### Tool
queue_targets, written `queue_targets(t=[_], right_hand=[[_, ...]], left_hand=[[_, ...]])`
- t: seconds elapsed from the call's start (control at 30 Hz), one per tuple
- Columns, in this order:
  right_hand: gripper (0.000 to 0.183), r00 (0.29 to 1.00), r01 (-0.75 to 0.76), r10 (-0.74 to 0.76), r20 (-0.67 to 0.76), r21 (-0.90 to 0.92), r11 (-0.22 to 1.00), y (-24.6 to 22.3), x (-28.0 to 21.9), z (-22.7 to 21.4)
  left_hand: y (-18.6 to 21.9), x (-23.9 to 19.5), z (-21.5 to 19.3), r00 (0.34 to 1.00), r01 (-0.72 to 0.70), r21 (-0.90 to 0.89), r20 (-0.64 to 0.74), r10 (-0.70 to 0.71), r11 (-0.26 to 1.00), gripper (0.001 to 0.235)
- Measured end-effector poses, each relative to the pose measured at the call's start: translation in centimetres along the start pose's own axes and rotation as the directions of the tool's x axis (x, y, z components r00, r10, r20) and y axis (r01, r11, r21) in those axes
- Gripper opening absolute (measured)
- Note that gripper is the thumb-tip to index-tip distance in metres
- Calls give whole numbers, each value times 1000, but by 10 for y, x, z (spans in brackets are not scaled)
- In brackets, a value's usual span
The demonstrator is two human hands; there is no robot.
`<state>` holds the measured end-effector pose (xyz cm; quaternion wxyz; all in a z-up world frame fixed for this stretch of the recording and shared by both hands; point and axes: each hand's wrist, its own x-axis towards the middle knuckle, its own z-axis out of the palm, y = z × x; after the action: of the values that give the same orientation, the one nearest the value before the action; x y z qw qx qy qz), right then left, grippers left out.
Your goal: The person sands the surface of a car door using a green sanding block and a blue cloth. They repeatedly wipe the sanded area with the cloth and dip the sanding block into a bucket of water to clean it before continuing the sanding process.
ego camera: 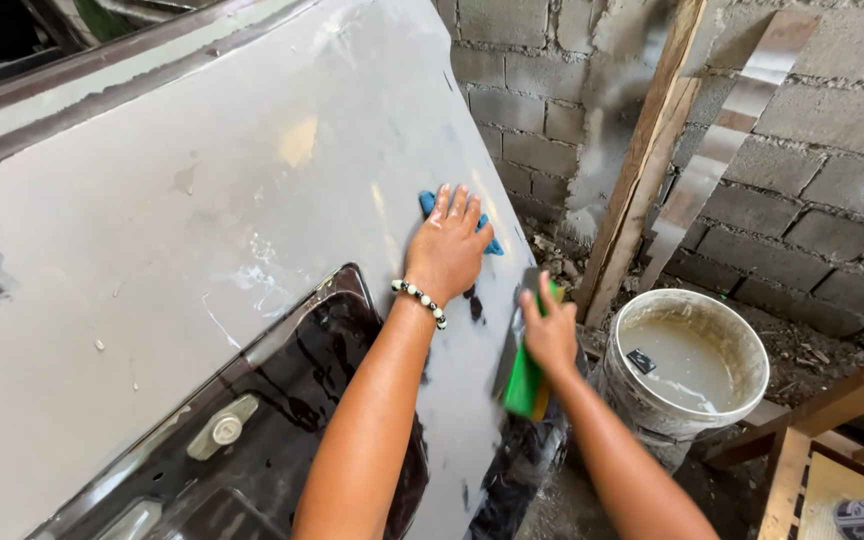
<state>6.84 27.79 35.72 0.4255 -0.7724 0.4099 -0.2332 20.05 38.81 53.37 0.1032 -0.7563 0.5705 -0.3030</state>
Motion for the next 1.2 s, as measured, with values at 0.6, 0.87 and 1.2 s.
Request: queue_targets(t=[0.6,0.87,1.2], right_hand=[[64,988,-77,71,-134,-36,996,11,21,3],[66,992,-23,10,-126,-104,994,43,81,11],[68,995,-95,97,28,-76,993,13,43,-6]], left_hand=[[33,-43,-35,972,-160,-73,163,170,984,50],[10,-93,-39,984,-168,-135,28,173,977,42],[3,-113,-62,954,-291,-167,-124,273,942,30]])
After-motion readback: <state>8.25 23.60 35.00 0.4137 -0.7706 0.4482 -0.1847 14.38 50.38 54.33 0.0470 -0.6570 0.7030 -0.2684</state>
